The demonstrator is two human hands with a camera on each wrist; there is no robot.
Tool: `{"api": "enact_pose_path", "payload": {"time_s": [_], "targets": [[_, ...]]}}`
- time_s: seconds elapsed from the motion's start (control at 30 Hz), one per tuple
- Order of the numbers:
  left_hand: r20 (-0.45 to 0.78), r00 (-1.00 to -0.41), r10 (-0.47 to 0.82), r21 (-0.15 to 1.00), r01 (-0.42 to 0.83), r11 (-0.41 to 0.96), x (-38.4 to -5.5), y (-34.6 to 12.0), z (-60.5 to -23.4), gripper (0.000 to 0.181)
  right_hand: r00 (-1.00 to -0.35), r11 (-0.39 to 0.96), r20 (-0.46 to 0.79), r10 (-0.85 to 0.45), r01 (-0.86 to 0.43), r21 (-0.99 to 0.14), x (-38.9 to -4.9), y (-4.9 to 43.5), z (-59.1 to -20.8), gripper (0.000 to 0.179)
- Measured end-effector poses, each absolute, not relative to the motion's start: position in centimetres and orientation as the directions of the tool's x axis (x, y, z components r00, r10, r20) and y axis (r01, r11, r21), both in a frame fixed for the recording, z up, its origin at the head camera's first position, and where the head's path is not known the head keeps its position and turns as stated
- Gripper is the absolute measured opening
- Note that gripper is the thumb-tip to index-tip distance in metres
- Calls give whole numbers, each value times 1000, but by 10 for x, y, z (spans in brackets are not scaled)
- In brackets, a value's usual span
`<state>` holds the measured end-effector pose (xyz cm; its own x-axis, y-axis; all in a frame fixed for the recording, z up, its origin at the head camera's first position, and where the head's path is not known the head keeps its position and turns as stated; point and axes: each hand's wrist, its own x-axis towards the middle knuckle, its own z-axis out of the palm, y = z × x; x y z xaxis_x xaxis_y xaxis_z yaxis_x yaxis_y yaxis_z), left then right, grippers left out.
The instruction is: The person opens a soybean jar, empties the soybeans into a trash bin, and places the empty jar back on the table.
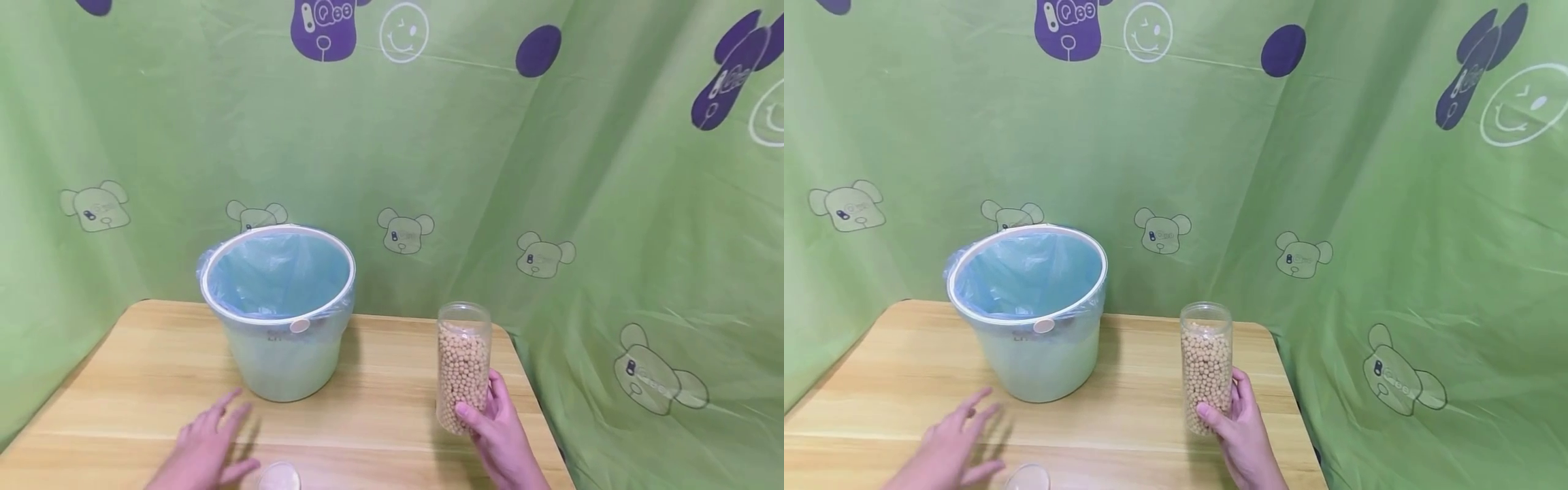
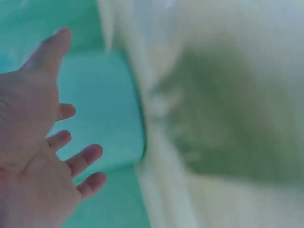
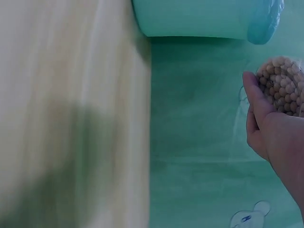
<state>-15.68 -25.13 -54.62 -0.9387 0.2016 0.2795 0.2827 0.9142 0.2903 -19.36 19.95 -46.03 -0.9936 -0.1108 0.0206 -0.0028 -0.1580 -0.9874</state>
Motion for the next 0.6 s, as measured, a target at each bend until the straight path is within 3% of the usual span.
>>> {"api": "enact_pose_path", "payload": {"time_s": [0.23,0.6], "targets": [[296,-952,85,479,225,849,-187,-315,-467,91,-986,-172,75,-147,-49,-984,-215,184,-431,66],[346,-933,94,547,282,788,-229,-343,-380,84,-972,-242,128,-195,-78,-967,-244,127,-387,70]]}}
